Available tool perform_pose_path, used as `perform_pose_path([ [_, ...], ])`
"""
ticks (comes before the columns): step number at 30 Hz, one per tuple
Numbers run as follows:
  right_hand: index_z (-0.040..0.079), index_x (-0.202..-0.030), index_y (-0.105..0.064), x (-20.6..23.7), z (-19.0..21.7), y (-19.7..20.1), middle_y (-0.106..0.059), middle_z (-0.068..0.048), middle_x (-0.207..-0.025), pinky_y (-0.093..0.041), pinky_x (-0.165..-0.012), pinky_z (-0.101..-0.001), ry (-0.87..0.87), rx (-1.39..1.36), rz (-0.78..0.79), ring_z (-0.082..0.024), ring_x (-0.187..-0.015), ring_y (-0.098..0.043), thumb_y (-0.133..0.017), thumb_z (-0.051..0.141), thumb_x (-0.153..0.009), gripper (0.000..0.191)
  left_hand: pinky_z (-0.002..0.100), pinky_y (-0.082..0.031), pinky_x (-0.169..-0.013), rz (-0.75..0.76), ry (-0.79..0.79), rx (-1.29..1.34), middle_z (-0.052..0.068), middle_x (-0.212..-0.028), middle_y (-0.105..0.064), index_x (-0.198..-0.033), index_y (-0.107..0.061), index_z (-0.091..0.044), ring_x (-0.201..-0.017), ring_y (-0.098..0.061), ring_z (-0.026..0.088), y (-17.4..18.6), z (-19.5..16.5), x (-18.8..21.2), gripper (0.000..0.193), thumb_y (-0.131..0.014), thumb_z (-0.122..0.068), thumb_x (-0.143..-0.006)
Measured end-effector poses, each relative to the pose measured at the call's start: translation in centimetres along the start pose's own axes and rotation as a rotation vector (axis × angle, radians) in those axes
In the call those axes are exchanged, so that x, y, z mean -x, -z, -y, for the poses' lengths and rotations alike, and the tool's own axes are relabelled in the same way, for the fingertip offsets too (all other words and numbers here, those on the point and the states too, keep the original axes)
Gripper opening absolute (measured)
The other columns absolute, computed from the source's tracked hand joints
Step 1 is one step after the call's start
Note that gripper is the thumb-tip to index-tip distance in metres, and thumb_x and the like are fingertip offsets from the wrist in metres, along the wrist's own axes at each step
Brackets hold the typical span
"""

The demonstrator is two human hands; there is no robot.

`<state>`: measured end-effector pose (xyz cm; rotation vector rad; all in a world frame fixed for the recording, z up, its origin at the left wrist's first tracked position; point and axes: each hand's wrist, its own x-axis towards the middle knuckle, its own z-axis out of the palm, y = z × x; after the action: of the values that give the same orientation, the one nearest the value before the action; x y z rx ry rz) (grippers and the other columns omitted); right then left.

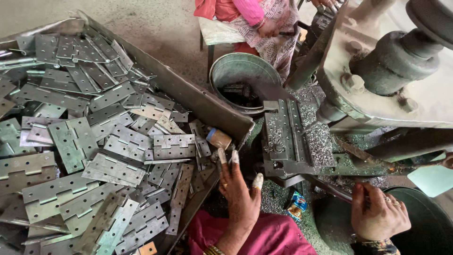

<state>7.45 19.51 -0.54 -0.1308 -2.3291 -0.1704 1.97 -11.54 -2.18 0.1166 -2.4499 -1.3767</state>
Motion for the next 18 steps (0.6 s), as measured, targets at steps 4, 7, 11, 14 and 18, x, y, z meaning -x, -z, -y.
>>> perform_pose_path([
  [4, 0.016, -0.101, -0.075, -0.4, 0.6, 0.3, -0.069, -0.003, -0.081, -0.048, -0.077, -0.0307, -0.023, -0.007, 0.009, -0.020, -0.079, -0.068, -0.071, 0.028, -0.108, 0.014, 0.072, -0.016, -0.112, 0.001, 0.042, 0.004, 0.028, -0.166, -0.012, -0.160, -0.020, -0.005, -0.152, -0.019, 0.051, 0.4, 1.0, -0.5, 0.090, -0.071, -0.037, -0.093],
  [7, 0.015, -0.100, -0.076, -1.0, 0.9, 0.5, -0.068, -0.004, -0.080, -0.047, -0.074, -0.0312, -0.037, -0.037, -0.008, -0.021, -0.076, -0.067, -0.074, 0.027, -0.108, 0.014, 0.071, -0.020, -0.111, 0.035, 0.013, -0.093, 0.031, -0.163, -0.012, -0.159, -0.020, -0.005, -0.147, -0.021, 0.053, 0.9, 0.5, -0.6, 0.090, -0.071, -0.038, -0.093],
  [11, 0.015, -0.096, -0.076, -0.9, 0.6, 0.9, -0.068, -0.004, -0.074, -0.049, -0.072, -0.0313, -0.075, -0.033, 0.012, -0.019, -0.069, -0.066, -0.076, 0.030, -0.105, 0.018, 0.068, -0.028, -0.109, 0.031, -0.076, -0.146, 0.031, -0.163, -0.013, -0.159, -0.019, -0.004, -0.138, -0.032, 0.053, 1.8, -1.0, -0.6, 0.092, -0.069, -0.038, -0.091],
  [14, 0.015, -0.099, -0.075, -0.6, 0.4, 0.8, -0.067, -0.003, -0.075, -0.047, -0.074, -0.0302, -0.046, -0.025, 0.030, -0.017, -0.072, -0.066, -0.076, 0.031, -0.111, 0.020, 0.068, -0.030, -0.105, 0.009, -0.086, -0.193, 0.029, -0.164, -0.014, -0.159, -0.020, -0.005, -0.139, -0.033, 0.053, 2.5, -1.4, -0.9, 0.091, -0.070, -0.037, -0.091],
  [18, 0.016, -0.098, -0.073, -0.6, 0.9, 0.7, -0.066, -0.003, -0.074, -0.045, -0.071, -0.0307, -0.059, 0.003, 0.049, -0.019, -0.073, -0.066, -0.073, 0.031, -0.110, 0.020, 0.066, -0.035, -0.100, -0.014, -0.134, -0.208, 0.030, -0.164, -0.018, -0.159, -0.019, -0.006, -0.139, -0.036, 0.054, 3.2, -1.3, -1.3, 0.090, -0.069, -0.036, -0.091],
])
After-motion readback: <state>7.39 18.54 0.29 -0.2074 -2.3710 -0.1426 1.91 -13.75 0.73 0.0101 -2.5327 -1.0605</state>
